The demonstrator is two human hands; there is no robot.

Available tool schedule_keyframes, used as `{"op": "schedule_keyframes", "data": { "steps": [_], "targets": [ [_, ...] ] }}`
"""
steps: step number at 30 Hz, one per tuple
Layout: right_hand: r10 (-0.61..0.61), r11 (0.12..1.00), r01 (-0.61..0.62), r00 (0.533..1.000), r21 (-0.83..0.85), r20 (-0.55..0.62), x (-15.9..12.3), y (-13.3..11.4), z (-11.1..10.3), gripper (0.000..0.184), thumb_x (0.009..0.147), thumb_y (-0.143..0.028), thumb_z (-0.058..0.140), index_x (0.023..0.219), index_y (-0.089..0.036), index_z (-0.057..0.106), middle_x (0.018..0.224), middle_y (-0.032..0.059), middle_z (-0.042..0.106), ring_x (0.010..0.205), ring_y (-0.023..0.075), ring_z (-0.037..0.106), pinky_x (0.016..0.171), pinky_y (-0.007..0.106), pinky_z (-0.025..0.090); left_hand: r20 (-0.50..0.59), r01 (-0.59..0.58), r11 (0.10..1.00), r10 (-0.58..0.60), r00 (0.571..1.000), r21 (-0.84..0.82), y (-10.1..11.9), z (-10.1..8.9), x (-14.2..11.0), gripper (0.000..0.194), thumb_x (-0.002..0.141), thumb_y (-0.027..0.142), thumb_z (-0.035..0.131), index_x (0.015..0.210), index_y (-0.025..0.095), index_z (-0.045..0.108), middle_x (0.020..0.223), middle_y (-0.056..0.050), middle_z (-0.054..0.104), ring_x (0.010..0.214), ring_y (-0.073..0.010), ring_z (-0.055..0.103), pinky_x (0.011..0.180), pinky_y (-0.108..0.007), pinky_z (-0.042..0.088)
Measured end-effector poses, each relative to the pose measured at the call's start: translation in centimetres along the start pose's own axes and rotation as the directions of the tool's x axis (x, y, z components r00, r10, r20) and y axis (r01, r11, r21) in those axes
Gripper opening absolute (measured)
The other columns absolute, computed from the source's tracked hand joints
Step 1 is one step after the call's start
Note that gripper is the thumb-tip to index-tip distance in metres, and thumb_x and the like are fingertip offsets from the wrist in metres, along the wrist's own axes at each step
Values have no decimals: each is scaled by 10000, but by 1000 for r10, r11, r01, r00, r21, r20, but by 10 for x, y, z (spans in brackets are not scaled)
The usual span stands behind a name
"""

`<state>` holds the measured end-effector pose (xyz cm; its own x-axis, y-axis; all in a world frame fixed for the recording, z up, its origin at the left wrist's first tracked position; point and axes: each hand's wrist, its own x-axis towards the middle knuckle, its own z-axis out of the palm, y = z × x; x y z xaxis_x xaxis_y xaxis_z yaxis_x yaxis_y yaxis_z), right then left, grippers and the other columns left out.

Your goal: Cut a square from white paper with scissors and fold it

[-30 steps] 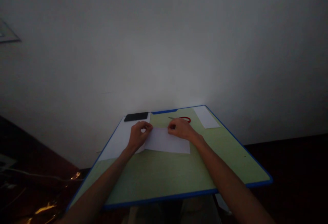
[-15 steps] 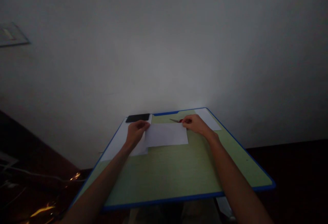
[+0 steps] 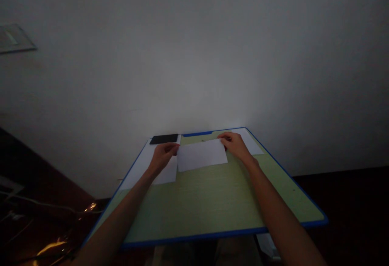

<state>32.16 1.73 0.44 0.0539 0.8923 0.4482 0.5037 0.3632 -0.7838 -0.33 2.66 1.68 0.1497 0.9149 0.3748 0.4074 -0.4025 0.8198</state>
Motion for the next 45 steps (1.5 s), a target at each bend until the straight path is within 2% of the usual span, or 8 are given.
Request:
{"op": "schedule_keyframes", "data": {
  "steps": [7,11,13,16,19,25,33,45],
  "targets": [
    [33,994,-28,998,105,-46,2,8,6,338,760,-339,632,1019,-151,740,841,75,725,746,191,644,665,302,512,131,-3,999,-2,991,37,2,3,-4,176,759,305,666,801,140,711,704,-58,718,641,-171,666,632,-281,519],
    [49,980,-39,998,195,-44,2,3,13,411,768,-386,648,1093,-142,707,881,78,724,752,189,649,676,309,513,353,-45,999,41,935,4,9,7,-10,221,792,355,658,813,146,730,787,-59,732,732,-175,657,687,-278,499],
    [38,976,-41,999,213,15,1,-4,19,378,770,-380,660,1064,-151,715,918,84,737,793,198,666,711,319,523,440,-2,997,37,897,-80,15,13,-16,278,836,389,630,921,150,745,918,-79,745,800,-179,655,722,-280,492],
    [19,972,-57,986,229,167,-4,-17,33,326,781,-364,669,1033,-164,725,926,82,751,817,204,688,740,332,539,494,121,987,-52,868,-109,18,24,-25,319,840,426,627,892,134,743,825,-67,728,699,-156,619,633,-253,455],
    [-46,965,-17,971,261,234,-11,-29,51,281,793,-347,670,1003,-170,730,983,86,754,870,203,699,810,348,541,455,188,969,-97,885,-158,14,34,-29,317,800,432,668,842,124,731,720,-36,689,613,-133,572,574,-240,416],
    [-146,968,66,930,240,336,-25,-44,72,234,823,-325,675,993,-175,731,927,65,753,849,196,698,775,315,537,354,98,979,-29,935,-180,12,38,-28,227,782,352,660,822,143,738,757,-28,707,704,-157,609,651,-251,451],
    [-201,979,177,908,100,368,-30,-52,74,168,883,-309,623,872,-175,725,786,31,723,713,161,649,627,250,470,249,48,997,-33,968,-53,15,38,-29,196,759,288,609,767,144,742,736,-44,716,705,-173,630,648,-253,456],
    [-261,965,245,914,91,311,-26,-54,73,130,894,-271,601,867,-183,693,844,37,717,761,171,637,674,271,473,182,-15,992,-8,983,123,29,34,-30,150,704,221,602,680,139,725,628,-15,677,623,-155,594,596,-240,415]
  ]
}}
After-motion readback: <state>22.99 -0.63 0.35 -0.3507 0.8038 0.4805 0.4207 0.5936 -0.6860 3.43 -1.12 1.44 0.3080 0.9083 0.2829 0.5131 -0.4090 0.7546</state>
